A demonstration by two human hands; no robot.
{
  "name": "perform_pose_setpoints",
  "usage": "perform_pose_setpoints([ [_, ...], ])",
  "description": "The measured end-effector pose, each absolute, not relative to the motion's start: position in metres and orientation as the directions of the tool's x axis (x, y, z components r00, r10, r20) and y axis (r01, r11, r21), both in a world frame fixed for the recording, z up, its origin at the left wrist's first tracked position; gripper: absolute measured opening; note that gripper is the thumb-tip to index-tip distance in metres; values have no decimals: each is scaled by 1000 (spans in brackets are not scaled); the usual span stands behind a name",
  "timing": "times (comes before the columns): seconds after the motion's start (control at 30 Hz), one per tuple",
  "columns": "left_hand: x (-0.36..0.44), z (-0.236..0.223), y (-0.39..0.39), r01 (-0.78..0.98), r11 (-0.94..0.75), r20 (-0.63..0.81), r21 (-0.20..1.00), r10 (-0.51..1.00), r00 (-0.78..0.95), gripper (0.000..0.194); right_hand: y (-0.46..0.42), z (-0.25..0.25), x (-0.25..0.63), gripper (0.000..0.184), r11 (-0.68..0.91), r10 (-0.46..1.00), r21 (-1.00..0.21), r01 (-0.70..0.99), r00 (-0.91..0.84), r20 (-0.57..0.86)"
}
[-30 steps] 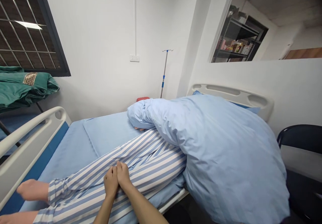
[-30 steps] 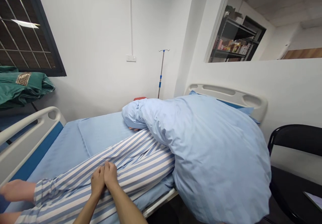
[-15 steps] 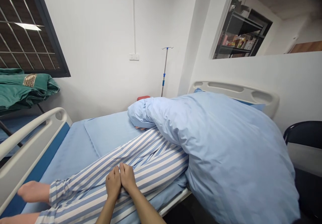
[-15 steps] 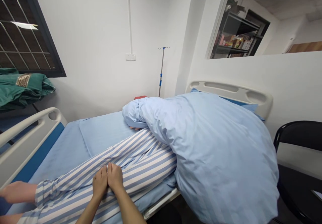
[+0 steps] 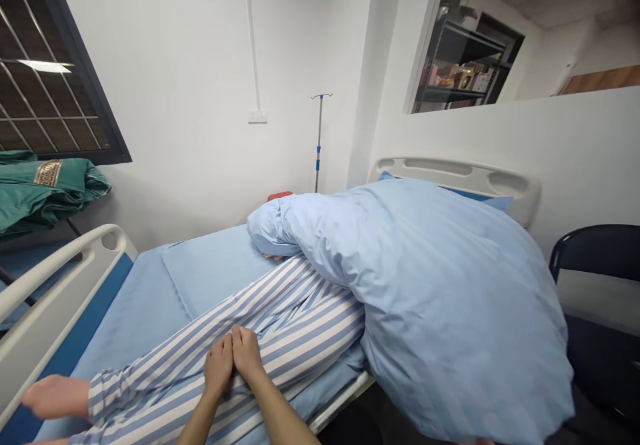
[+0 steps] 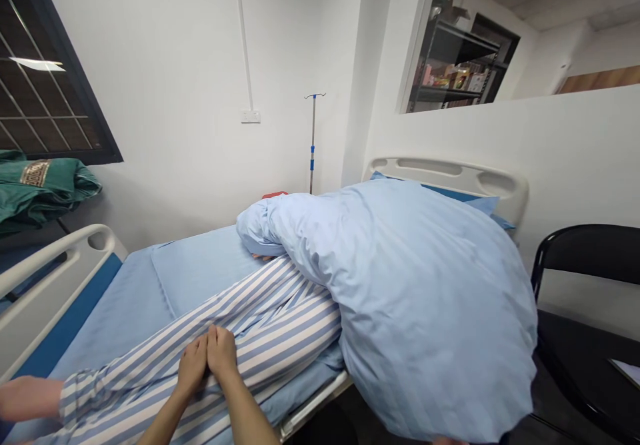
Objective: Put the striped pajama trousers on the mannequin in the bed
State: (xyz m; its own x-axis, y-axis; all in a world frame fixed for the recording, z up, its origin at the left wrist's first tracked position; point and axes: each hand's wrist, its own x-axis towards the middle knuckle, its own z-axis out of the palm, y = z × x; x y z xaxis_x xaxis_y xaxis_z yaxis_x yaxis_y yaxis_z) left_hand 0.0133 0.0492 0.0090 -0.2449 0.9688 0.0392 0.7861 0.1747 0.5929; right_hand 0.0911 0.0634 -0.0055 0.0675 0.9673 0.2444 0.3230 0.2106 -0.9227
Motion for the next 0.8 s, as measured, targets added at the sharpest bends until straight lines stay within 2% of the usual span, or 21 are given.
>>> perform_pose_setpoints([
  [0.1,17,19,61,516,130,7,846,967,-255,36,67,-4,92,48,192,975,-947,256,64,215],
  [0.23,33,38,74,293,57,40,954,948,-315,39,71,-2,98,30,175,977,-958,229,81,197],
  [0.3,39,41,75,244,30,53,969,944,-327,40,71,-3,102,32,175,973,-955,241,106,205],
  [0.4,39,30,69,375,85,64,923,927,-370,38,70,-5,105,29,170,970,-952,255,126,207],
  [0.53,28,6,61,622,86,84,778,967,-240,36,66,-8,102,26,161,969,-950,269,139,204],
  [0.6,26,1,60,658,99,75,746,970,-230,39,65,-10,100,35,155,970,-950,271,138,198],
  [0.73,29,3,59,699,128,84,704,962,-260,42,65,-11,98,31,119,979,-956,269,129,158],
  [0.8,30,5,58,726,140,90,674,959,-268,42,68,-11,97,37,110,980,-958,265,131,149],
])
